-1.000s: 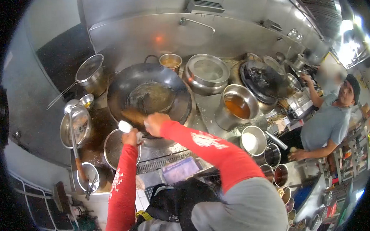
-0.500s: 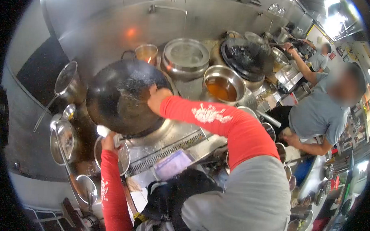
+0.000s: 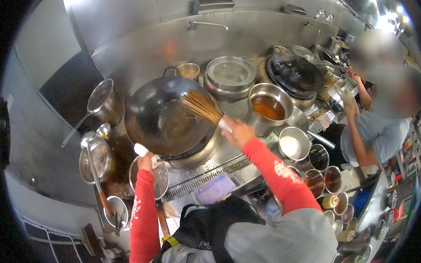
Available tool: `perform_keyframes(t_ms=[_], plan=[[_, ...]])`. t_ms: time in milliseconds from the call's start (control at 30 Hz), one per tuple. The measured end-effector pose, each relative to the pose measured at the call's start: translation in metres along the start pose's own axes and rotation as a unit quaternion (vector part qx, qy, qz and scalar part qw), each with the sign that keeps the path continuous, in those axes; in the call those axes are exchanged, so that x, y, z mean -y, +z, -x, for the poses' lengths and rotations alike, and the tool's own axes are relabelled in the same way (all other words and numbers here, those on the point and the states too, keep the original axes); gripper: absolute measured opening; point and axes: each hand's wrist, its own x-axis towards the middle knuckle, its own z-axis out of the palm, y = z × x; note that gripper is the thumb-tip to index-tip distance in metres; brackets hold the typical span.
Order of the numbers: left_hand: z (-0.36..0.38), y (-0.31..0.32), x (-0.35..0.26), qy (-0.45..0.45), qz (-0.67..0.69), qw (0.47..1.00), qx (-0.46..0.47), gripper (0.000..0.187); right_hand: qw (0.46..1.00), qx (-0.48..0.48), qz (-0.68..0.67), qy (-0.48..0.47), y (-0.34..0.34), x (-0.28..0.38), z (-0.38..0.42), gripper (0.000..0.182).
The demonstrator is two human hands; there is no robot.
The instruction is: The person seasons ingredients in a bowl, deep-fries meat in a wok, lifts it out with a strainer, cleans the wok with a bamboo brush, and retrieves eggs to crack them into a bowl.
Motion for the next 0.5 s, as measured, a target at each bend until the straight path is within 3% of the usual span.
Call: perform_keyframes(t_ms=[67,133,167,200,267,300,400,500], plan=[[-0.007,-0.01,0.006,-0.003,-0.032,0.999,0.024,0.023,0.996,-0.036,-0.078,0.037,0.021,-0.013,0.023,0.061],[0.018,-0.005,-0.016,0.013,-0.053,0.998,-0.017,0.019,0.976,-0.056,-0.193,0.08,0.045,-0.02,0.041,0.063],[0.016,-0.008,-0.019,0.023,-0.061,0.998,-0.021,0.019,0.96,-0.182,-0.212,0.016,0.069,-0.028,0.045,0.056],[0.015,-0.01,-0.022,0.032,-0.068,0.997,-0.025,0.018,0.913,-0.144,-0.363,0.117,0.056,-0.016,0.051,0.054],[0.022,-0.021,-0.031,0.028,-0.055,0.998,-0.026,0.017,0.719,-0.05,-0.622,0.307,0.018,0.034,0.073,0.05],[0.024,-0.021,-0.039,0.027,-0.047,0.998,-0.024,0.016,0.681,-0.071,-0.653,0.324,0.019,0.041,0.08,0.042],[0.028,-0.027,-0.052,0.048,-0.056,0.996,-0.046,0.019,0.631,-0.085,-0.678,0.367,0.011,0.052,0.099,0.041],[0.025,-0.035,-0.057,0.076,-0.075,0.993,-0.05,0.02,0.64,-0.062,-0.673,0.364,0.013,0.043,0.117,0.038]])
